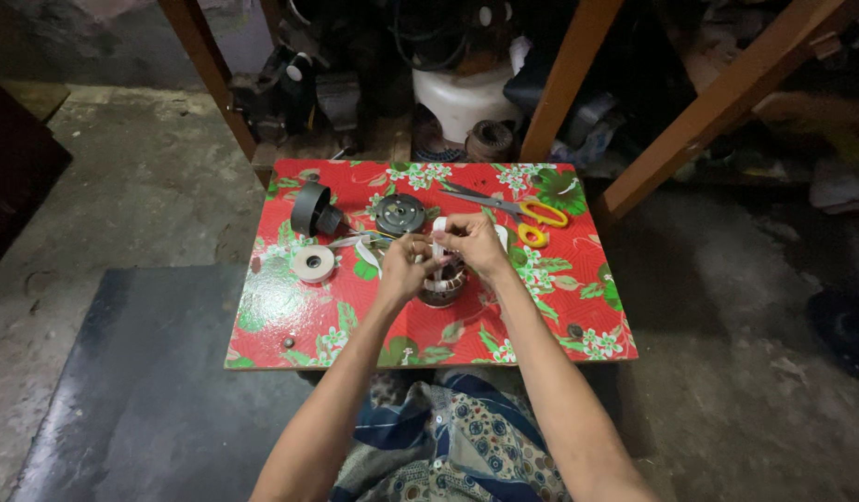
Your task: The person wraps a white ribbon around a cylindrical motor component held in their left hand. They repeatedly pull the ribbon taut and fold it over the component's surface to create a tight, layered covering.
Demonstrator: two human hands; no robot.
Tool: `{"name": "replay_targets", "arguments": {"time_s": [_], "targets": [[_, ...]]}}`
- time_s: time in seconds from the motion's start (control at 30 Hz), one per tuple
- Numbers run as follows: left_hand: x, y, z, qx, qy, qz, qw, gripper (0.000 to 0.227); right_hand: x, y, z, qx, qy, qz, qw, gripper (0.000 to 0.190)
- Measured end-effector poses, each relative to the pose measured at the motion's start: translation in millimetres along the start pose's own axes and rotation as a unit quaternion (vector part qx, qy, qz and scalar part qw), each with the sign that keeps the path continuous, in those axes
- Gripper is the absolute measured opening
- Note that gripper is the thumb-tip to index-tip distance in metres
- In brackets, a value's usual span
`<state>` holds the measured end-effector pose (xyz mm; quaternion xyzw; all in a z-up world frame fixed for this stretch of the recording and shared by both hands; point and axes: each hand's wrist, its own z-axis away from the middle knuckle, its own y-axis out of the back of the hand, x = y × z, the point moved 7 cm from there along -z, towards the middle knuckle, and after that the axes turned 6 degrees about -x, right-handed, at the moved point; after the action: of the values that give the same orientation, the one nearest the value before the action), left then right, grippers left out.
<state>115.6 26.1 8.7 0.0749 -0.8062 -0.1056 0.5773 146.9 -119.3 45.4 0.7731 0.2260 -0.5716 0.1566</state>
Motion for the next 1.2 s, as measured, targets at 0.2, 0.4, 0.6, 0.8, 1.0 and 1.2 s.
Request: {"name": "replay_targets", "arguments": {"time_s": [0.2,0.4,0.6,0.8,1.0,1.2], "targets": [[-32.7,-10.8,-10.7,-0.022,0.079,0.165,0.983,0.008,13.9,4.3,17.9,0.092,0.032,-0.003,0.995,0.009],[-15.4,-7.3,-23.4,0.005,0.075,0.228,0.971,0.007,8.8,3.4,29.0,0.159,0.057,0.005,0.986,0.023],[5.8,1.3,-47.5,-0.005,0.079,0.217,0.973,0.007,6.2,-13.9,25.6,0.124,0.029,0.063,0.990,0.029],[1.1,0.6,-68.4,0.003,0.071,0.203,0.977,0.011,9.0,-13.5,12.5,0.062,-0.027,0.115,0.991,0.022],[-18.7,-0.6,-68.6,0.007,0.073,0.222,0.972,0.012,13.5,-15.1,9.8,0.056,-0.075,0.217,0.972,0.013],[-7.1,1.3,-44.1,-0.018,0.024,0.273,0.962,0.026,8.8,-13.5,6.3,0.072,-0.029,0.238,0.968,0.010]]}}
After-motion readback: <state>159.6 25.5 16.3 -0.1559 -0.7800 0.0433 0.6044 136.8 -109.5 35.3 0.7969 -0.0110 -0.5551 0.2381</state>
